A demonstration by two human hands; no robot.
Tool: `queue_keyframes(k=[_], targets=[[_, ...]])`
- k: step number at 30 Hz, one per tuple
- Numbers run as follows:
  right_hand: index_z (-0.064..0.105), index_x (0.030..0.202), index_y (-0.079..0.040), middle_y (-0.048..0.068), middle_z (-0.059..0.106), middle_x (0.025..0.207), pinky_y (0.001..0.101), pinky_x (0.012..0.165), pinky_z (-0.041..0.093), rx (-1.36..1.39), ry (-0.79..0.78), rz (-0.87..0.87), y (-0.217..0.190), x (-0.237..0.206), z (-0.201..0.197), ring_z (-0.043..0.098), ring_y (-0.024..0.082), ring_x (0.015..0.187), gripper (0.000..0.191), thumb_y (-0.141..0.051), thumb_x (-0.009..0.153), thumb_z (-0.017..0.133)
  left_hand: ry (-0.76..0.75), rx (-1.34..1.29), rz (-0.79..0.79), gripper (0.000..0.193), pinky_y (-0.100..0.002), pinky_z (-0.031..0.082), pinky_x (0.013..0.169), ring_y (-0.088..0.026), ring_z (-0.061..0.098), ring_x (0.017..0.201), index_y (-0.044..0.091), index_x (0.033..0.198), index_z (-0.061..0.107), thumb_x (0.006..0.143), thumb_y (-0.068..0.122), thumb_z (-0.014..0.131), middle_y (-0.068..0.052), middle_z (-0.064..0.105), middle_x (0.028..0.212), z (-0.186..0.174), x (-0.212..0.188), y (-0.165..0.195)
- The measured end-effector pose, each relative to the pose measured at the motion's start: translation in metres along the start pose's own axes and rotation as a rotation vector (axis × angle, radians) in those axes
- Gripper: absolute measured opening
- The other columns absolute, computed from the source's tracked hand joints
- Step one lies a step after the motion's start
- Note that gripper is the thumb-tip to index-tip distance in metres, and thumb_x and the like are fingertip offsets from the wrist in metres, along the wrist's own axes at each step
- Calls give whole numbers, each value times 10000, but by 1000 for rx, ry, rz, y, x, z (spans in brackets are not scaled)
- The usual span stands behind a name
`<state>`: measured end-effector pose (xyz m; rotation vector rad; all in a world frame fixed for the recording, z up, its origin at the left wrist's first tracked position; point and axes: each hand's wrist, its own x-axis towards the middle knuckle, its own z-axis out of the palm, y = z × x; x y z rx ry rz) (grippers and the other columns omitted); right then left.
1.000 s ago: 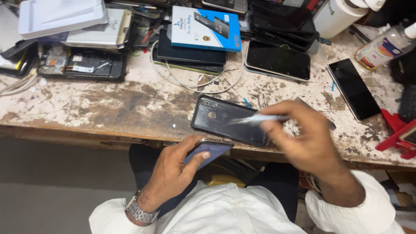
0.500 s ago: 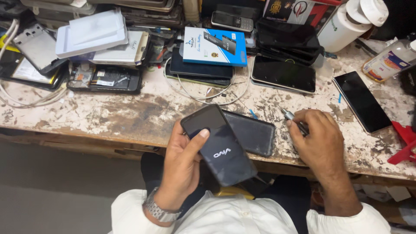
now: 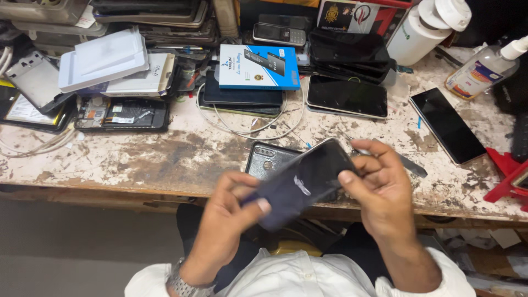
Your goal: The person disassembles a smartphone, removes the old battery, and installs a new battery. They use a screwdriver to remove screws, pry open the back cover, disconnect the battery connector, and place a new battery into the phone chassis.
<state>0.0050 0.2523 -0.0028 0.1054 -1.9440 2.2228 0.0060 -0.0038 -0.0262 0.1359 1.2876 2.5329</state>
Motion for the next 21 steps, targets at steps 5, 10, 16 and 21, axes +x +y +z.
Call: queue_keyframes(k=[5,10,16,21], targets=[[552,1371,23,111,680,1074,220,810,505,5,21,-12,3,-4,24,631,115,929,423,51,971,684,-138,98,-110,355,-254,558,847,-119,682,977,1,1236,549,918,-73,688,-114,697,1118,21,-16,-27],[490,1361,-12,105,699,1123,269,865,554,-67,13,64,13,-19,46,675,130,986,448,-19,942,647,-45,249,112,302,-269,569,843,-112,688,969,1,1198,540,941,33,696,-70,692,1100,34,-15,-27],[540,1410,-4,103,680,1185,290,932,528,-470,-138,-57,-12,15,27,649,161,1080,471,-56,957,657,192,1260,407,250,-397,531,657,-262,704,736,71,1003,721,989,313,657,-100,710,858,4,16,37],[649,1327,-123,91,748,1094,340,821,571,-959,-310,-25,-32,38,42,726,195,951,488,-175,848,723,224,1562,422,235,-460,524,606,-355,687,712,44,916,683,897,278,697,-146,688,841,-12,41,43]])
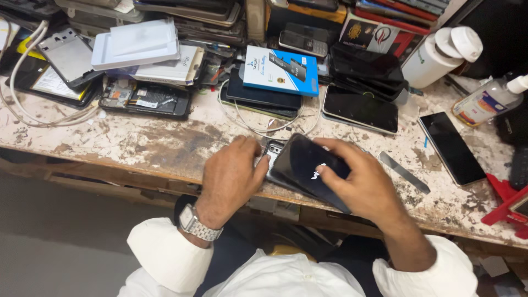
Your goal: The person disassembles a smartphone, removes the old battery, and installs a new battery. They use a screwdriver to remove screws, pry open the back cover, disconnect the battery connector, and place a new battery into the phone chassis.
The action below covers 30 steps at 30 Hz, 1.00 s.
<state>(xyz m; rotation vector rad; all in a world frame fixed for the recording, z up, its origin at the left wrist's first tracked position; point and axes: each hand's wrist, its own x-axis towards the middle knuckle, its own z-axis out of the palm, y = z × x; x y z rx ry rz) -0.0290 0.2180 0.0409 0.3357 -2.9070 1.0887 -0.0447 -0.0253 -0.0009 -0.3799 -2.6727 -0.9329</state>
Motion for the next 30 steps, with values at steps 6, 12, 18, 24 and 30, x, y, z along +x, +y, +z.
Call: queue_keyframes(k=[6,12,18,24,30], targets=[[669,1292,-165,78,757,1046,346,764,590,-23,-52,81,-20,10,3,748,202,938,481,-230,820,738,-17,-564,-203,202,-335,596,629,-204,741,753,54,1062,629,974,236,634,-94,736,867,15,-4,0],[695,1277,-132,93,701,1054,369,839,554,-50,-12,-218,-32,8,6,701,247,970,440,-222,850,750,-256,-975,-358,332,-231,605,507,-64,695,713,55,1165,580,943,287,665,-21,697,926,12,-8,4],[651,1238,-95,156,612,1255,444,1019,433,-277,393,-565,-35,-8,24,564,332,1175,419,-237,851,727,-82,-1116,-251,338,-208,569,528,-32,648,755,55,1246,596,987,264,654,1,683,961,1,-25,1],[659,1259,25,136,696,1229,304,1033,442,636,59,29,16,-11,43,617,172,1170,336,-195,1059,505,-38,-1392,-269,323,-184,546,583,-10,632,806,73,1254,592,985,242,652,40,669,986,-15,-39,-30],[682,1235,67,160,730,1116,307,939,493,711,34,121,38,-2,81,661,169,1037,315,-132,1026,556,91,-1247,-218,219,-185,486,663,-2,548,776,35,1049,671,1042,253,686,66,622,864,-15,-46,-52]])
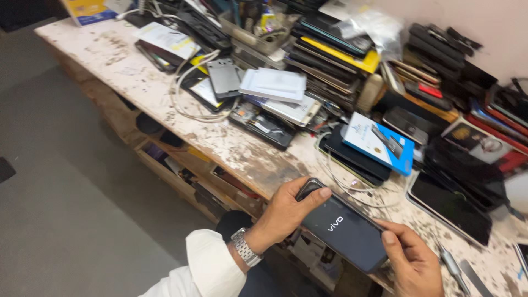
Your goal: The person disassembles a smartphone, removes the old battery, and installs a new battery. They use a screwdriver to remove screws, pry open the back cover, disconnect the battery connector, and place a new battery into the phone chassis.
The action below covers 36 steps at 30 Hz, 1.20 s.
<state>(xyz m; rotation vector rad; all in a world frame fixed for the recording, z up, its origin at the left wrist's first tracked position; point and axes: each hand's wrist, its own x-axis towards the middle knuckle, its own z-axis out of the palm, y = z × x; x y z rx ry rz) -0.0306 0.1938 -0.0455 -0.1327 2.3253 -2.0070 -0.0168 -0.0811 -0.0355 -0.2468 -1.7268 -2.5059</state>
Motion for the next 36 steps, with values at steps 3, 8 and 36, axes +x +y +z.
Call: queue_keyframes(k=[3,8,36], targets=[[668,1228,31,142,744,1118,342,899,531,134,46,168,6,10,2,696,193,1027,328,-144,983,540,56,-97,10,228,-201,470,640,-8,532,731,41,964,667,1022,261,691,76,610,809,-12,0,-1],[651,1236,53,209,734,1109,393,845,584,160,80,189,14,26,1,727,246,973,324,-125,974,587,84,-15,32,262,-201,461,641,-14,526,733,41,951,668,1048,284,693,61,599,794,-26,-6,1],[504,1421,-47,199,689,1271,399,869,594,-209,14,-201,-15,32,98,746,256,967,597,12,853,680,415,725,59,653,-435,641,692,-296,728,949,37,1252,489,747,274,829,-140,632,1171,-179,207,110]])
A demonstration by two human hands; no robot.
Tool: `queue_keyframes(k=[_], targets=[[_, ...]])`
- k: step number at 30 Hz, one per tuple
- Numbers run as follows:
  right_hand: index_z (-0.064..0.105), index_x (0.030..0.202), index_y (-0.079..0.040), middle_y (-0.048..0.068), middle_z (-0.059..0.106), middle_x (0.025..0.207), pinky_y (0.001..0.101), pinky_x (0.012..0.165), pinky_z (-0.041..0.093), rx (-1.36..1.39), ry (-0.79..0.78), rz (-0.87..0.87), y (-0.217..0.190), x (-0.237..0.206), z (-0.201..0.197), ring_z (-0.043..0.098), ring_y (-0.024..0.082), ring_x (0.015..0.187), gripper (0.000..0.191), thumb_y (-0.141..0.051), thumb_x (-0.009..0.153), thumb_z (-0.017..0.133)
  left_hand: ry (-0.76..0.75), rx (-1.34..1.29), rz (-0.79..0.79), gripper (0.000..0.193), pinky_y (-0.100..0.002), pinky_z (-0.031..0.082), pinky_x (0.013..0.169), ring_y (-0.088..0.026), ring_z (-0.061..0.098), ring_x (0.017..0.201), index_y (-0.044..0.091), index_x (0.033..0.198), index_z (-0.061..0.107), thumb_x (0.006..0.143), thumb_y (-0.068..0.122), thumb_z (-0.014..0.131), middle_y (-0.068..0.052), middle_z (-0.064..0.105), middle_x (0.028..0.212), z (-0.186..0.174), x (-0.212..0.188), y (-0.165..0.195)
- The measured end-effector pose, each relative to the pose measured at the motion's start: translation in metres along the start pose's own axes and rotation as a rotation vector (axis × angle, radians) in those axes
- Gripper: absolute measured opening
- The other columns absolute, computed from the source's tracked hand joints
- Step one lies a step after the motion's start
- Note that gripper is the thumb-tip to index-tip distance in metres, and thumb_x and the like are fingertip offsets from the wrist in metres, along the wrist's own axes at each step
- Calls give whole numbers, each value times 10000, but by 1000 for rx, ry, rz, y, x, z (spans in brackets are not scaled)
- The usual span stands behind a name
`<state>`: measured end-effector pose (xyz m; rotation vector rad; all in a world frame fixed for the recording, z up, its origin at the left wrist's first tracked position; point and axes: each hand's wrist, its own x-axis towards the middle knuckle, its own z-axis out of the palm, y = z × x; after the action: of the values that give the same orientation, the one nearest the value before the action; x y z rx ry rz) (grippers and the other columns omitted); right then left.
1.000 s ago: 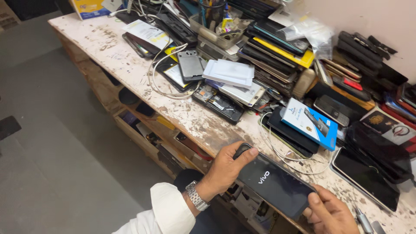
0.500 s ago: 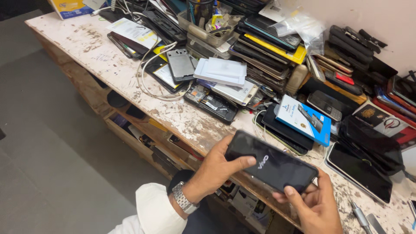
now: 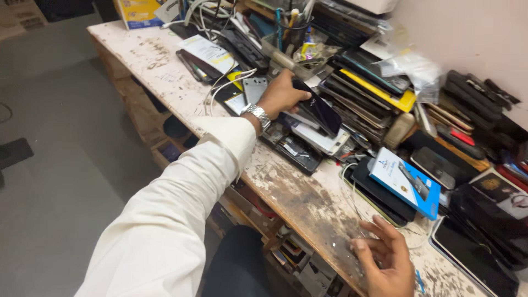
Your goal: The person disassembles a smartphone, removes the old battery, and installs a new battery. They use a screwdriver to remove screws, pry open the back cover, disconnect the battery connector, and place a new battery into the phone chassis.
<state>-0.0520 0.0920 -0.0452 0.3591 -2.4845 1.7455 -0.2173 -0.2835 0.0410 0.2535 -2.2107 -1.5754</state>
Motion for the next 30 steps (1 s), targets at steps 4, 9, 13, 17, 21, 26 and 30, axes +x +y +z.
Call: queue_keyframes(k=[4,9,13,17,21,26,30], targets=[[541,1386,-20,209,691,1248,407,838,615,17,37,-90,33,2,0,752,264,949,541,12,864,678,45,701,186,656,-486,566,848,-381,685,1036,19,1108,686,790,580,804,-204,643,1173,-7,-6,3],[549,1333,-8,210,702,1236,424,869,611,-47,52,-53,73,10,-3,759,276,941,488,-37,869,698,218,621,282,596,-499,554,779,-375,681,945,46,1038,699,776,575,775,-193,646,1044,-28,1,3],[567,1292,9,202,728,1213,435,869,615,-57,85,-45,107,12,-10,763,272,939,430,-83,897,708,670,118,150,256,-403,586,715,-294,746,829,87,994,662,898,322,689,-127,751,906,-113,36,-14],[618,1260,17,203,760,1115,427,860,634,-134,4,27,141,28,-21,784,273,909,419,-65,865,730,779,566,-238,295,-500,560,821,-429,689,957,2,1018,690,824,221,654,-245,704,1009,-175,36,-44],[659,1219,14,215,758,1102,411,765,669,-75,-67,-38,173,29,-30,799,289,865,398,-26,829,729,525,674,-376,442,-474,555,938,-405,692,1073,44,1122,741,851,385,661,-237,712,1120,-177,31,-54],[693,1188,11,224,754,1158,402,749,692,34,-352,-204,191,53,-44,837,298,822,414,-13,782,766,555,774,-460,810,-449,553,904,-349,672,1107,2,1228,629,748,639,774,-208,677,1211,-161,34,-38],[665,1165,35,243,735,1168,424,755,692,110,-305,-91,192,43,-50,822,318,841,387,4,787,742,518,728,-480,972,-427,544,943,-330,654,1140,-28,1257,580,657,682,865,-199,644,1252,-156,41,-35]])
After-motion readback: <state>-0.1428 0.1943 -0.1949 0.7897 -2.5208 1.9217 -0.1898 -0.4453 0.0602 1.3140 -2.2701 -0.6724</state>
